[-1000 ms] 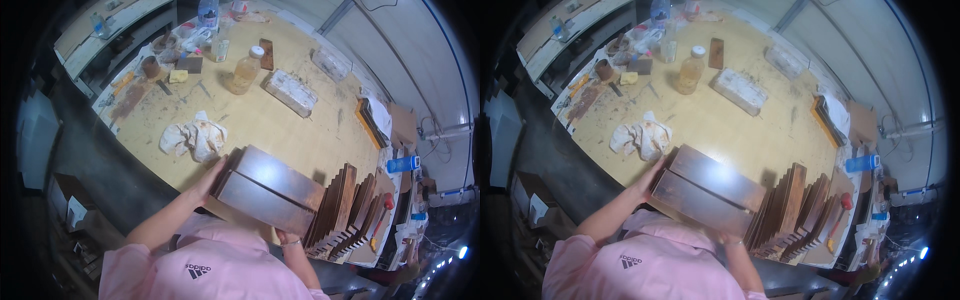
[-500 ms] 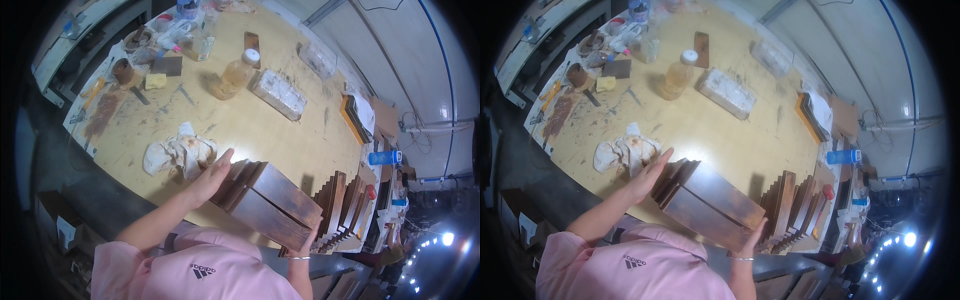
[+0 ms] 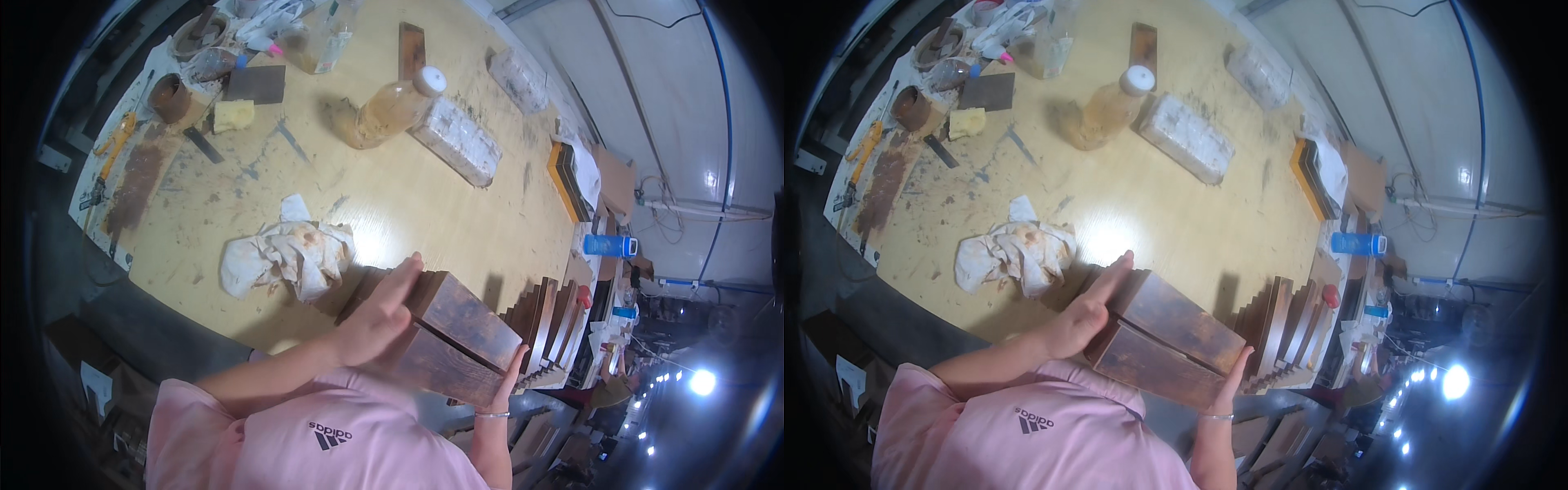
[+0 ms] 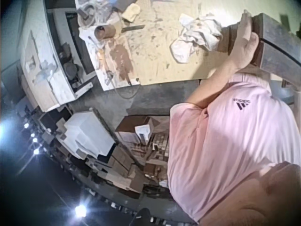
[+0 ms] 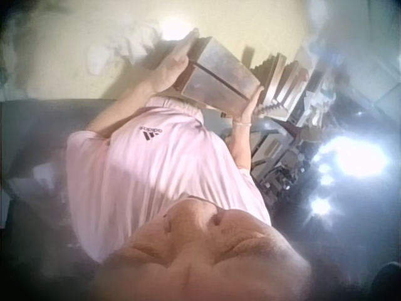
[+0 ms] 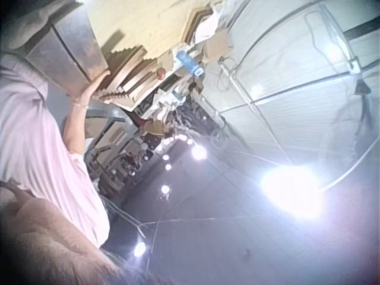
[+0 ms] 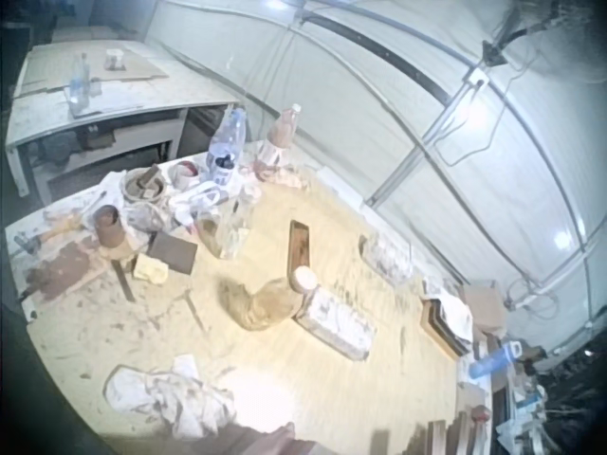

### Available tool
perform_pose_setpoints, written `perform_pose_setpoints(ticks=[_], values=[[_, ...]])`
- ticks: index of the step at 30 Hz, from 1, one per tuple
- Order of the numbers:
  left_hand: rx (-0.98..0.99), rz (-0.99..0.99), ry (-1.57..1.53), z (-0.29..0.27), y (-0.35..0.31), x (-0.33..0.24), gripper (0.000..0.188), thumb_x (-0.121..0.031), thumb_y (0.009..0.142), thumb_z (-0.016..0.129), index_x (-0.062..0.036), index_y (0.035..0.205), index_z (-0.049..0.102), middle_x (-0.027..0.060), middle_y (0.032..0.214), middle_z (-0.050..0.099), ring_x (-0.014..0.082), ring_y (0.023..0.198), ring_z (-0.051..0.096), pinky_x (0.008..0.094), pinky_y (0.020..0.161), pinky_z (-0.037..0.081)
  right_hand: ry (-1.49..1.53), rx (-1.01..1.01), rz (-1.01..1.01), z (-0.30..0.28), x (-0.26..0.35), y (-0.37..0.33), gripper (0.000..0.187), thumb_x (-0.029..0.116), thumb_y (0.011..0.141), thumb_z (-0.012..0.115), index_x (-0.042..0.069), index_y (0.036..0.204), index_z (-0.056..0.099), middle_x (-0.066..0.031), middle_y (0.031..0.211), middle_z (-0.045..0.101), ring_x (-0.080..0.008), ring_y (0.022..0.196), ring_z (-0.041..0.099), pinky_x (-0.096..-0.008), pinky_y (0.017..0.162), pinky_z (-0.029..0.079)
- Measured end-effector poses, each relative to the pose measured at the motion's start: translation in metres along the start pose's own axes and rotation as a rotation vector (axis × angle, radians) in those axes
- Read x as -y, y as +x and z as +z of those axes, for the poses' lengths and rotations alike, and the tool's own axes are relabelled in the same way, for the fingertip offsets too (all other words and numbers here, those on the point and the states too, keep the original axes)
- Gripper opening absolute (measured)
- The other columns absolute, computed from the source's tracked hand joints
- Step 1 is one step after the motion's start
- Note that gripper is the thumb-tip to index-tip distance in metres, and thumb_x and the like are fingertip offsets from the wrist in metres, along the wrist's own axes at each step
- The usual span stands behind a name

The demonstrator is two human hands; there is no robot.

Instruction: The person wipes a wooden block with a sponge, then pours liquid from a bottle onto a cloth and wipes several more wooden blocks, stacking them together on a workbench.

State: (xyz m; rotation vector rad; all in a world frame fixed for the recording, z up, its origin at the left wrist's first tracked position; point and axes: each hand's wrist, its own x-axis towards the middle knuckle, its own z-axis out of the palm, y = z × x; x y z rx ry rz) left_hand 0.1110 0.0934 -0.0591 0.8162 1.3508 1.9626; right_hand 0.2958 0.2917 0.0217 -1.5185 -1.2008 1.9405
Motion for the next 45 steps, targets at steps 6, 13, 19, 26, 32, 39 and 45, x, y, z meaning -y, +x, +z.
perform_pose_setpoints(ticks=[6, 13, 19, 26, 32, 39, 45], values=[[-0.193, -0.065, 0.124, -0.072, -0.009, -0.026, 0.074, -0.044, 0.097, 0.054, 0.0034, 0.149, 0.032, 0.0213, 0.155, 0.030, 0.0321, 0.147, 0.025, 0.0426, 0.121, 0.013, -0.074, 0.101, -0.109, -0.016, 0.010, 0.011, 0.081, 0.070, 0.095, 0.038, 0.004, 0.141, 0.047, -0.0137, 0.140, 0.051, -0.0299, 0.126, 0.050, -0.0422, 0.108, 0.038], [-0.237, -0.008, 1.184, -0.103, -0.029, -0.005, 0.058, -0.009, 0.076, 0.070, -0.0079, 0.133, 0.058, 0.0160, 0.128, 0.056, 0.0329, 0.117, 0.053, 0.0405, 0.100, 0.043, -0.406, 0.240, -0.201, 0.001, 0.032, 0.002, 0.075, 0.058, 0.097, 0.046, 0.004, 0.149, 0.036, -0.0130, 0.146, 0.046, -0.0273, 0.133, 0.046, -0.0413, 0.111, 0.037], [-0.365, 0.223, 0.491, -0.048, -0.022, -0.037, 0.049, 0.003, 0.075, 0.068, -0.0161, 0.120, 0.068, 0.0070, 0.114, 0.059, 0.0276, 0.102, 0.057, 0.0380, 0.090, 0.047, -0.387, 0.306, -0.158, 0.017, 0.033, -0.009, 0.061, 0.038, 0.096, 0.062, 0.008, 0.145, 0.041, -0.0074, 0.135, 0.055, -0.0217, 0.123, 0.055, -0.0388, 0.105, 0.046], [-0.290, 0.124, 0.769, -0.064, -0.080, 0.019, 0.041, 0.009, 0.069, 0.061, -0.0086, 0.104, 0.074, 0.0073, 0.100, 0.064, 0.0270, 0.093, 0.062, 0.0365, 0.083, 0.049, -0.367, 0.311, -0.184, 0.015, 0.034, -0.011, 0.061, 0.031, 0.095, 0.063, 0.006, 0.145, 0.039, -0.0096, 0.133, 0.055, -0.0223, 0.124, 0.052, -0.0372, 0.106, 0.042], [-0.333, 0.116, 0.718, -0.047, -0.063, -0.030, 0.054, 0.011, 0.069, 0.057, -0.0057, 0.119, 0.069, 0.0108, 0.107, 0.065, 0.0252, 0.097, 0.064, 0.0332, 0.084, 0.051, -0.598, 0.083, -0.344, 0.019, 0.044, -0.016, 0.052, 0.024, 0.095, 0.060, 0.001, 0.140, 0.045, -0.0128, 0.140, 0.050, -0.0233, 0.133, 0.042, -0.0376, 0.113, 0.029], [-0.463, 0.091, -0.335, -0.023, -0.067, -0.081, 0.063, 0.005, 0.081, 0.055, 0.0055, 0.142, 0.042, 0.0134, 0.128, 0.058, 0.0163, 0.117, 0.056, 0.0291, 0.099, 0.045, -0.835, 0.832, -0.727, 0.104, 0.079, -0.053, 0.062, 0.004, 0.079, 0.069, -0.003, 0.137, 0.048, -0.0155, 0.132, 0.057, -0.0248, 0.126, 0.052, -0.0399, 0.109, 0.037], [-0.583, 0.133, -0.054, -0.007, -0.049, -0.111, 0.050, 0.003, 0.078, 0.062, 0.0030, 0.128, 0.056, 0.0083, 0.118, 0.060, 0.0131, 0.105, 0.057, 0.0273, 0.092, 0.046, -0.821, 1.252, -0.480, 0.192, 0.057, -0.030, 0.040, 0.005, 0.079, 0.071, -0.007, 0.116, 0.063, -0.0114, 0.102, 0.069, -0.0123, 0.088, 0.063, -0.0285, 0.079, 0.052]])
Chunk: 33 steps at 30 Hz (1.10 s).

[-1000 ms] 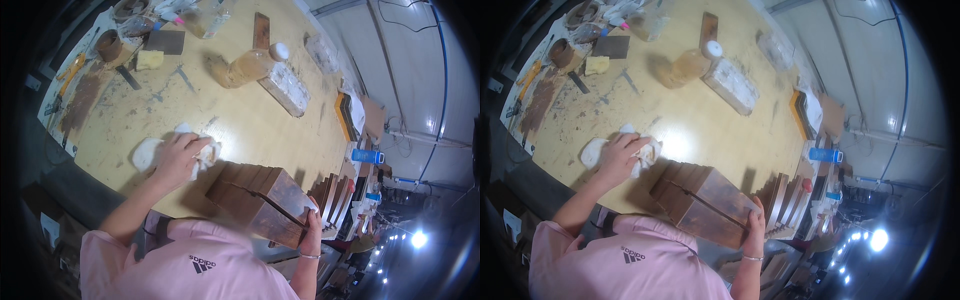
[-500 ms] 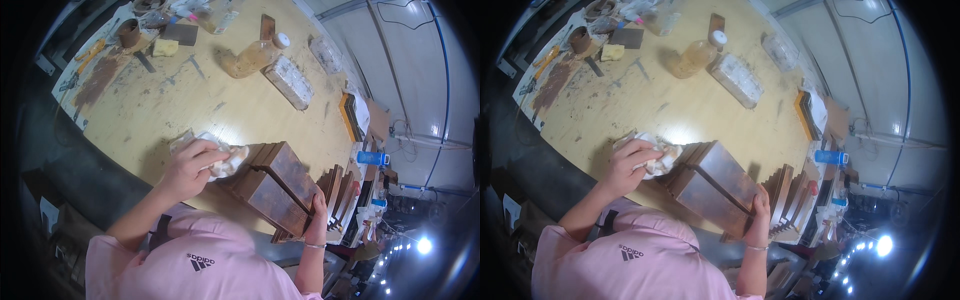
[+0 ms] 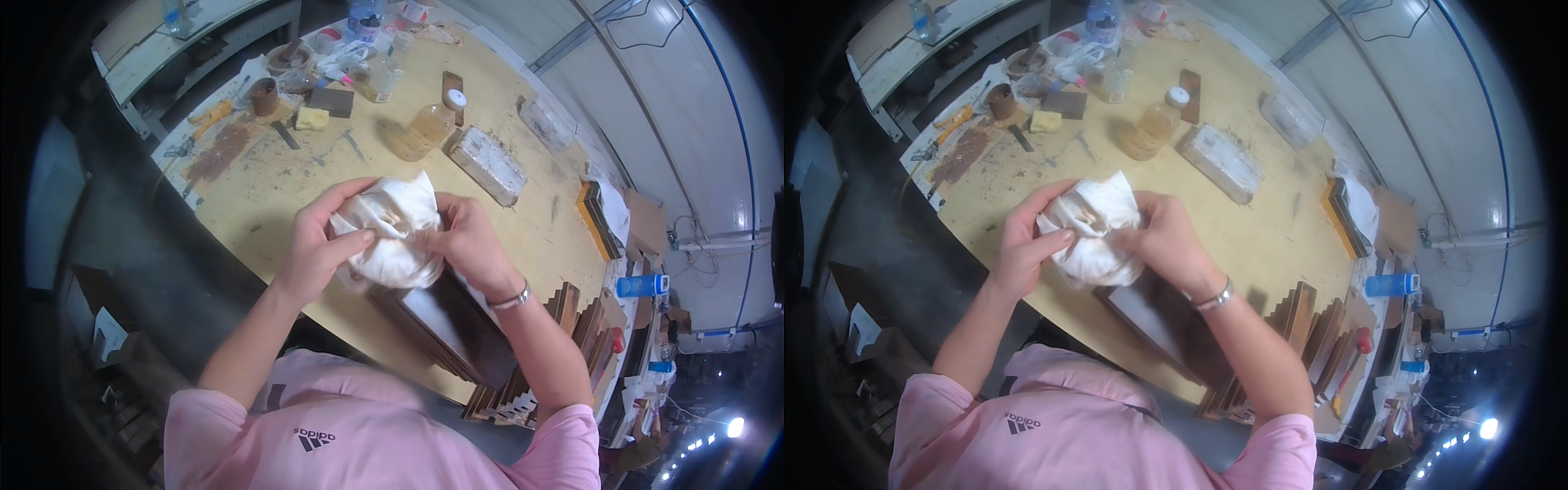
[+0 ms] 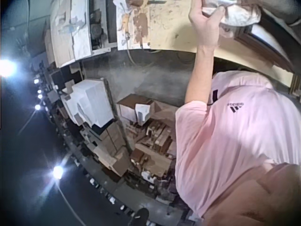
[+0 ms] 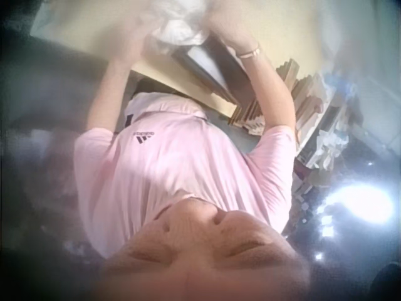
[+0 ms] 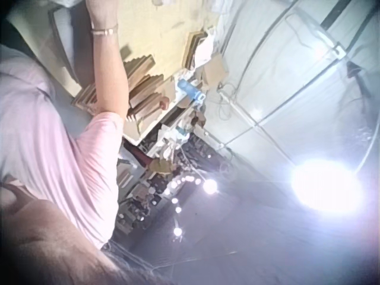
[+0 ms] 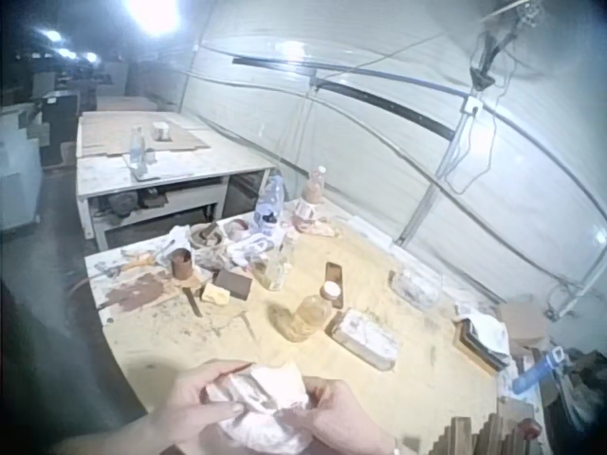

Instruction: The person wipes a wooden block with a sponge, then pours liquid from a bottle onto a cloth and wipes several more wooden blocks, stacking them together on a workbench.

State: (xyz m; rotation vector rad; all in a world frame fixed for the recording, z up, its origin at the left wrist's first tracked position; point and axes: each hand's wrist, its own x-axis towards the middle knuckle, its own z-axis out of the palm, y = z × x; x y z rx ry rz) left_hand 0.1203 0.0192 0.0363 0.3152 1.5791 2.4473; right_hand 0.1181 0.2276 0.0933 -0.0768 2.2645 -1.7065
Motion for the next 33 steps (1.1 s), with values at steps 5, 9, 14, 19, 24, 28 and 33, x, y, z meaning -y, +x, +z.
perform_pose_setpoints(ticks=[5, 9, 14, 19, 24, 28, 33], values=[[-0.152, 0.041, 0.476, -0.077, 0.003, 0.035, 0.026, 0.004, 0.075, 0.066, -0.0009, 0.101, 0.067, 0.0055, 0.103, 0.060, 0.0129, 0.094, 0.056, 0.0270, 0.085, 0.044, -0.143, -0.061, 0.113, -0.014, -0.003, 0.030, 0.012, 0.004, 0.092, 0.062, -0.004, 0.096, 0.070, -0.0005, 0.079, 0.068, -0.0053, 0.068, 0.061, -0.0228, 0.059, 0.049], [-0.137, 0.338, 0.603, -0.037, 0.030, 0.021, 0.035, -0.005, 0.075, 0.075, -0.0011, 0.109, 0.065, 0.0069, 0.105, 0.061, 0.0197, 0.103, 0.056, 0.0350, 0.091, 0.043, -0.209, 0.019, 0.100, -0.017, -0.003, 0.041, 0.013, 0.005, 0.092, 0.060, -0.003, 0.094, 0.070, -0.0019, 0.082, 0.068, -0.0073, 0.068, 0.062, -0.0249, 0.062, 0.050], [0.106, 0.006, 0.470, -0.050, 0.055, 0.032, 0.023, -0.005, 0.080, 0.075, 0.0008, 0.102, 0.069, 0.0064, 0.088, 0.060, 0.0157, 0.079, 0.060, 0.0292, 0.072, 0.048, -0.799, -0.097, -0.133, -0.009, 0.012, 0.073, 0.022, 0.005, 0.078, 0.060, -0.001, 0.097, 0.070, -0.0105, 0.092, 0.068, -0.0242, 0.083, 0.066, -0.0355, 0.074, 0.051], [0.039, 0.180, 0.386, -0.063, 0.071, 0.042, 0.013, -0.005, 0.080, 0.075, 0.0016, 0.090, 0.070, 0.0074, 0.084, 0.061, 0.0168, 0.074, 0.060, 0.0296, 0.068, 0.048, -0.366, -0.225, -0.001, -0.005, 0.006, 0.094, 0.020, 0.007, 0.082, 0.056, -0.003, 0.092, 0.069, -0.0099, 0.083, 0.069, -0.0221, 0.075, 0.066, -0.0322, 0.071, 0.051], [0.193, 0.300, 0.708, -0.080, 0.090, 0.071, 0.028, -0.003, 0.076, 0.075, 0.0018, 0.102, 0.068, 0.0091, 0.092, 0.063, 0.0251, 0.084, 0.060, 0.0340, 0.079, 0.047, -0.008, -0.366, 0.098, -0.008, 0.007, 0.124, 0.017, 0.004, 0.088, 0.052, -0.006, 0.094, 0.064, -0.0059, 0.078, 0.064, -0.0115, 0.069, 0.060, -0.0250, 0.062, 0.048], [0.047, 0.381, 0.625, -0.070, 0.096, 0.067, 0.024, -0.021, 0.076, 0.079, -0.0058, 0.093, 0.069, 0.0068, 0.087, 0.064, 0.0285, 0.082, 0.061, 0.0414, 0.081, 0.045, 0.203, -0.399, 0.201, -0.011, 0.008, 0.135, 0.013, 0.006, 0.095, 0.051, -0.001, 0.098, 0.062, -0.0024, 0.083, 0.063, -0.0090, 0.069, 0.059, -0.0237, 0.064, 0.049], [0.220, 0.347, 0.690, -0.084, 0.104, 0.088, 0.016, -0.005, 0.076, 0.076, -0.0009, 0.086, 0.064, 0.0070, 0.077, 0.057, 0.0252, 0.075, 0.056, 0.0328, 0.072, 0.043, 0.111, -0.471, 0.255, -0.019, -0.012, 0.147, 0.015, 0.008, 0.094, 0.053, -0.003, 0.101, 0.062, -0.0033, 0.087, 0.064, -0.0097, 0.073, 0.060, -0.0252, 0.067, 0.050]])
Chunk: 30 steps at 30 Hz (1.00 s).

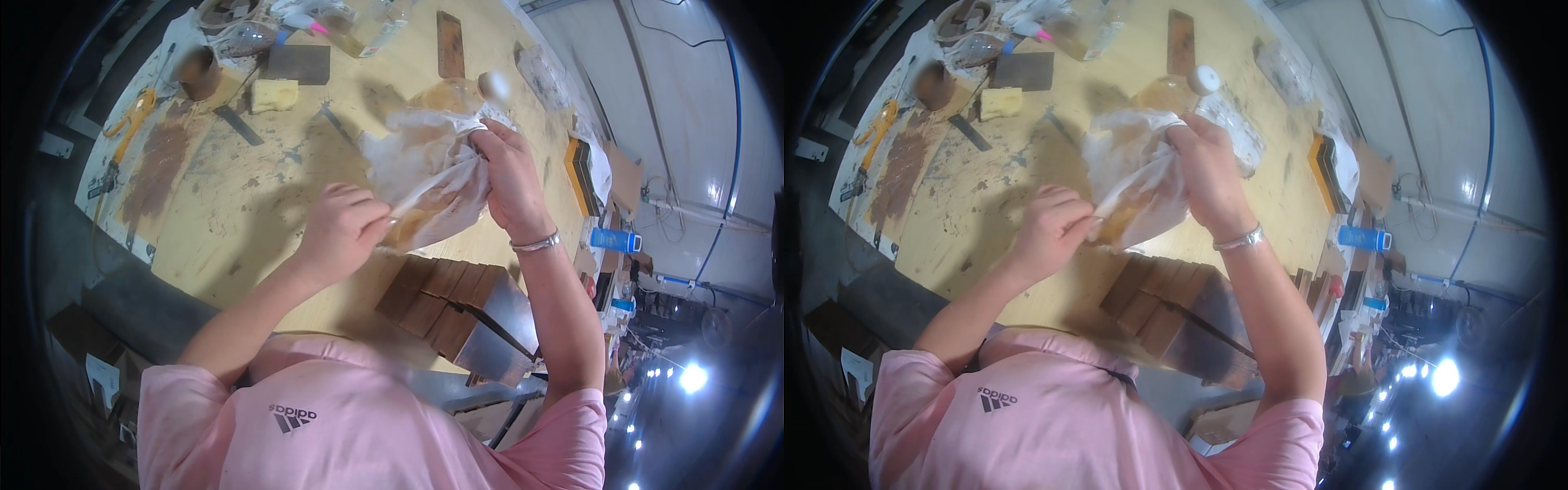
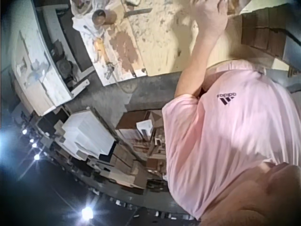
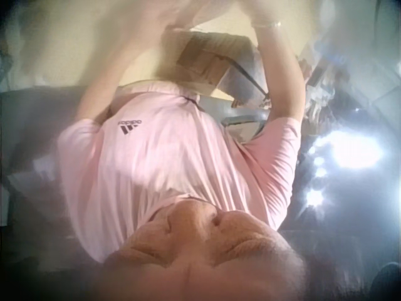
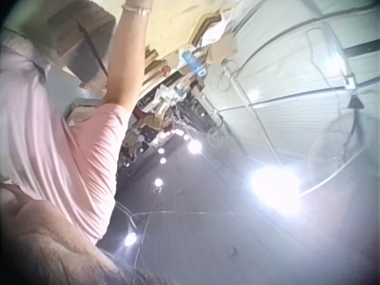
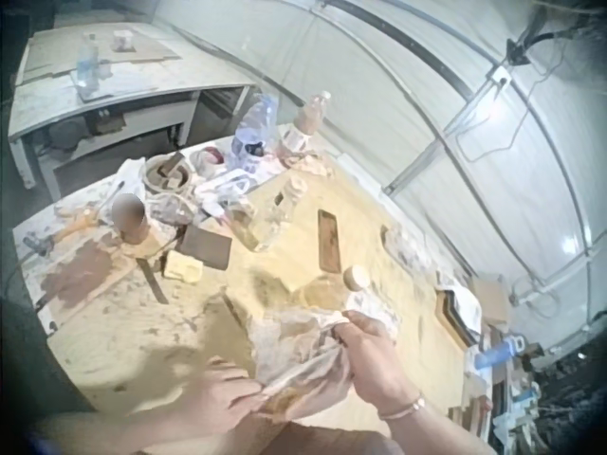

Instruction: The person wipes a wooden block with a sponge, then pours liquid from a bottle onto a cloth and wipes several more wooden blocks, stacking them together on a workbench.

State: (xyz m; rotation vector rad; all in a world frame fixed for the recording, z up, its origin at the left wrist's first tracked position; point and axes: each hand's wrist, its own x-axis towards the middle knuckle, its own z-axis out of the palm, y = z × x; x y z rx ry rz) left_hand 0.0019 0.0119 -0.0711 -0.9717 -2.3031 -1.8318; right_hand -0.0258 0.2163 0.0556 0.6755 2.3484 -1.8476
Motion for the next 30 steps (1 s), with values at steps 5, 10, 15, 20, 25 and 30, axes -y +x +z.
perform_pose_setpoints(ticks=[5, 10, 15, 20, 25, 30], values=[[0.049, -0.287, -0.641, -0.009, 0.006, 0.009, 0.005, -0.001, 0.087, 0.063, 0.0033, 0.084, 0.063, 0.0064, 0.087, 0.060, 0.0130, 0.074, 0.056, 0.0296, 0.067, 0.045, -0.214, 0.105, 0.123, -0.036, -0.002, 0.010, 0.018, 0.010, 0.087, 0.064, -0.004, 0.098, 0.066, -0.0044, 0.086, 0.065, -0.0100, 0.078, 0.059, -0.0251, 0.068, 0.047], [0.001, -0.599, -1.043, -0.014, 0.003, 0.022, 0.013, -0.011, 0.092, 0.054, -0.0022, 0.085, 0.061, -0.0054, 0.078, 0.051, 0.0037, 0.075, 0.044, 0.0196, 0.066, 0.036, -0.288, 0.280, 0.170, -0.076, -0.013, 0.017, 0.030, 0.012, 0.081, 0.073, -0.002, 0.107, 0.067, -0.0080, 0.093, 0.067, -0.0116, 0.081, 0.062, -0.0260, 0.073, 0.049], [0.120, -0.485, -0.983, -0.013, 0.018, 0.008, 0.013, -0.011, 0.095, 0.054, -0.0038, 0.085, 0.058, -0.0062, 0.077, 0.050, 0.0024, 0.072, 0.042, 0.0203, 0.064, 0.034, -0.815, 0.448, -0.309, -0.041, -0.004, 0.006, 0.058, 0.007, 0.070, 0.078, 0.003, 0.126, 0.062, -0.0126, 0.138, 0.052, -0.0252, 0.126, 0.051, -0.0383, 0.111, 0.037], [0.304, -0.467, -1.004, -0.016, 0.036, 0.000, 0.016, -0.013, 0.099, 0.054, -0.0028, 0.088, 0.059, -0.0051, 0.078, 0.054, 0.0017, 0.070, 0.045, 0.0198, 0.061, 0.037, -0.588, 0.705, -0.071, -0.009, -0.007, -0.003, 0.035, 0.005, 0.074, 0.078, 0.001, 0.108, 0.071, -0.0084, 0.109, 0.068, -0.0165, 0.103, 0.061, -0.0333, 0.097, 0.044], [0.129, -0.773, -1.167, -0.005, 0.028, -0.007, 0.025, -0.008, 0.090, 0.069, 0.0009, 0.113, 0.065, 0.0019, 0.091, 0.067, 0.0052, 0.080, 0.061, 0.0210, 0.068, 0.050, -0.476, 0.671, 0.049, -0.028, -0.016, 0.016, 0.015, 0.002, 0.077, 0.076, 0.001, 0.090, 0.069, 0.0016, 0.080, 0.065, -0.0075, 0.079, 0.057, -0.0255, 0.081, 0.046], [0.246, -0.867, -1.331, -0.006, 0.017, 0.008, 0.025, -0.012, 0.092, 0.068, -0.0007, 0.114, 0.066, 0.0037, 0.091, 0.071, 0.0105, 0.082, 0.067, 0.0256, 0.072, 0.055, -0.671, 0.316, 0.149, -0.050, -0.040, 0.051, 0.025, 0.005, 0.081, 0.075, 0.000, 0.105, 0.066, -0.0029, 0.089, 0.068, -0.0121, 0.084, 0.061, -0.0268, 0.079, 0.048]])
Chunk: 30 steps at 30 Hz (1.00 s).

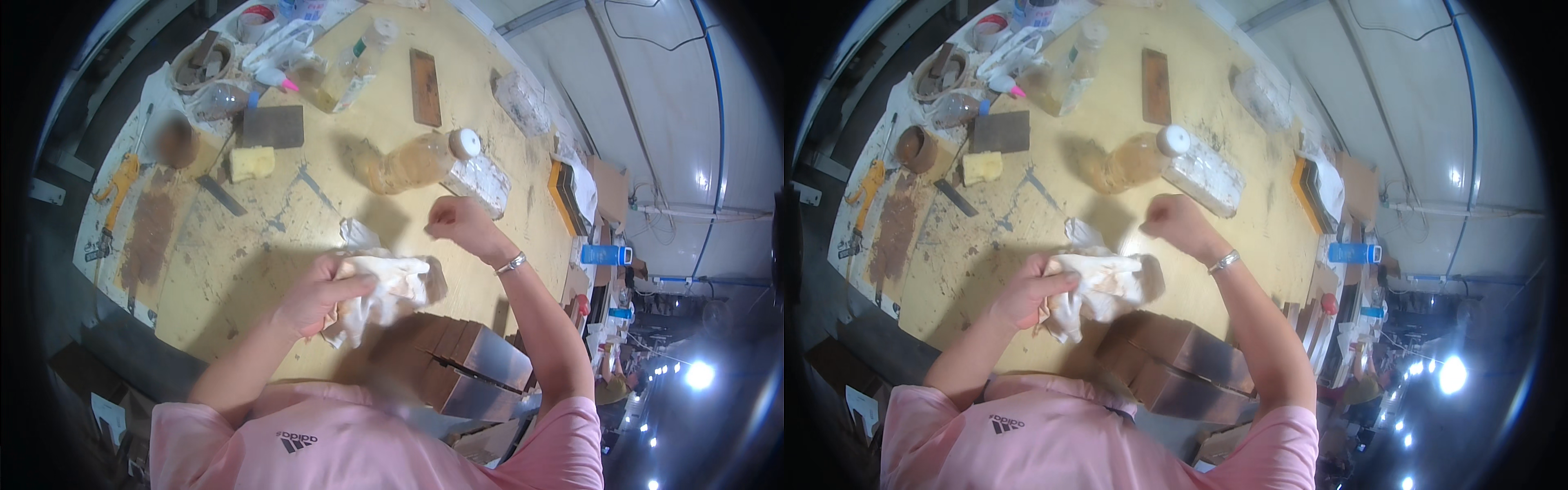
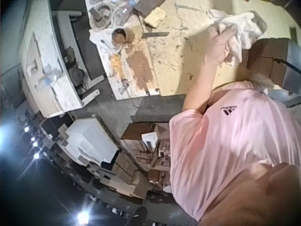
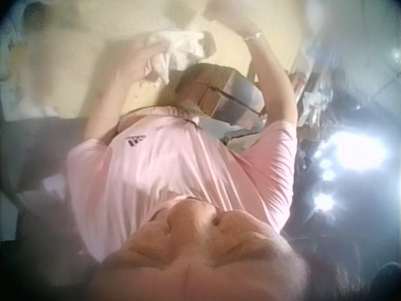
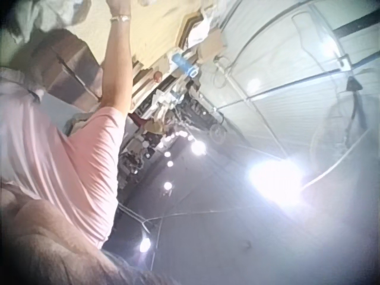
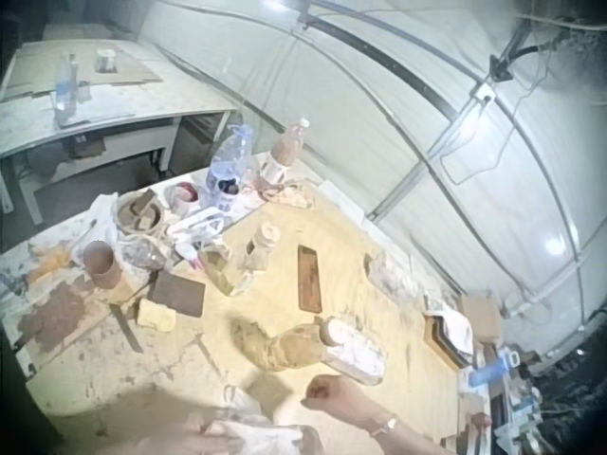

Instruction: The person wipes a wooden block with a sponge, then pours liquid from a bottle onto a cloth and wipes several more wooden blocks, stacking them together on a workbench.

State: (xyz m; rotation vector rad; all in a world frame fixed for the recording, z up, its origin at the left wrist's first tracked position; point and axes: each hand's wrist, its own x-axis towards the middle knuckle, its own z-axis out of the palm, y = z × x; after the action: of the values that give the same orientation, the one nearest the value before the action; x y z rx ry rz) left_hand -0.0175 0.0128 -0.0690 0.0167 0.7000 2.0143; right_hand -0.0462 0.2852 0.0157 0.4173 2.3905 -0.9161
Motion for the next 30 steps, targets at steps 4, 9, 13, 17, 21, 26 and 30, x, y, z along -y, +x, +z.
perform_pose_setpoints(ticks=[4, 9, 13, 17, 21, 26, 30], values=[[-0.077, 0.052, -0.293, -0.012, 0.005, -0.002, 0.026, -0.016, 0.101, 0.054, 0.0002, 0.118, 0.063, 0.0100, 0.107, 0.069, 0.0191, 0.097, 0.068, 0.0352, 0.086, 0.057, 0.437, -0.309, -0.196, 0.002, -0.021, 0.040, 0.062, 0.005, 0.076, 0.081, -0.001, 0.130, 0.051, -0.0116, 0.120, 0.062, -0.0202, 0.106, 0.062, -0.0320, 0.090, 0.052], [-0.214, 0.078, -0.425, -0.013, 0.022, -0.004, 0.034, -0.022, 0.104, 0.045, 0.0030, 0.126, 0.055, 0.0153, 0.123, 0.063, 0.0261, 0.110, 0.064, 0.0421, 0.097, 0.053, 0.659, -0.224, -0.267, 0.032, -0.013, 0.077, 0.075, -0.005, 0.072, 0.080, 0.004, 0.138, 0.045, -0.0067, 0.134, 0.055, -0.0191, 0.121, 0.054, -0.0329, 0.102, 0.047], [-0.286, 0.076, -0.453, -0.009, 0.022, -0.012, 0.037, -0.024, 0.106, 0.042, 0.0027, 0.129, 0.052, 0.0159, 0.126, 0.061, 0.0280, 0.112, 0.063, 0.0437, 0.097, 0.052, 0.564, -0.317, -0.406, 0.029, 0.017, 0.069, 0.077, -0.002, 0.064, 0.085, 0.005, 0.132, 0.050, -0.0054, 0.127, 0.059, -0.0180, 0.122, 0.053, -0.0330, 0.104, 0.046], [-0.267, 0.142, -0.428, -0.021, 0.018, -0.013, 0.037, -0.025, 0.106, 0.042, 0.0021, 0.129, 0.052, 0.0150, 0.123, 0.062, 0.0281, 0.111, 0.063, 0.0441, 0.097, 0.052, 0.366, -0.230, -0.427, 0.014, 0.032, 0.033, 0.083, 0.001, 0.057, 0.086, 0.004, 0.132, 0.050, -0.0057, 0.125, 0.059, -0.0187, 0.121, 0.053, -0.0346, 0.106, 0.043], [-0.257, 0.177, -0.394, -0.029, 0.016, -0.007, 0.041, -0.027, 0.106, 0.042, 0.0035, 0.131, 0.049, 0.0163, 0.126, 0.061, 0.0305, 0.113, 0.062, 0.0459, 0.098, 0.051, -0.126, -0.200, -0.393, 0.015, 0.041, -0.007, 0.081, 0.010, 0.055, 0.082, 0.008, 0.130, 0.054, -0.0077, 0.120, 0.062, -0.0243, 0.115, 0.056, -0.0378, 0.103, 0.043], [-0.224, 0.153, -0.353, -0.019, 0.017, 0.000, 0.042, -0.027, 0.105, 0.044, 0.0041, 0.132, 0.050, 0.0176, 0.126, 0.061, 0.0314, 0.112, 0.063, 0.0476, 0.098, 0.051, -0.680, -0.376, -0.502, 0.027, 0.023, -0.036, 0.055, 0.015, 0.062, 0.073, 0.013, 0.115, 0.063, -0.0091, 0.095, 0.059, -0.0285, 0.092, 0.056, -0.0387, 0.081, 0.040], [-0.202, 0.145, -0.303, -0.015, 0.018, 0.007, 0.042, -0.027, 0.105, 0.045, 0.0048, 0.131, 0.050, 0.0188, 0.125, 0.061, 0.0310, 0.112, 0.063, 0.0473, 0.097, 0.052, -0.833, -0.477, -0.498, 0.023, 0.017, -0.045, 0.042, 0.009, 0.061, 0.068, 0.011, 0.102, 0.064, -0.0080, 0.085, 0.055, -0.0271, 0.084, 0.054, -0.0383, 0.073, 0.038]])
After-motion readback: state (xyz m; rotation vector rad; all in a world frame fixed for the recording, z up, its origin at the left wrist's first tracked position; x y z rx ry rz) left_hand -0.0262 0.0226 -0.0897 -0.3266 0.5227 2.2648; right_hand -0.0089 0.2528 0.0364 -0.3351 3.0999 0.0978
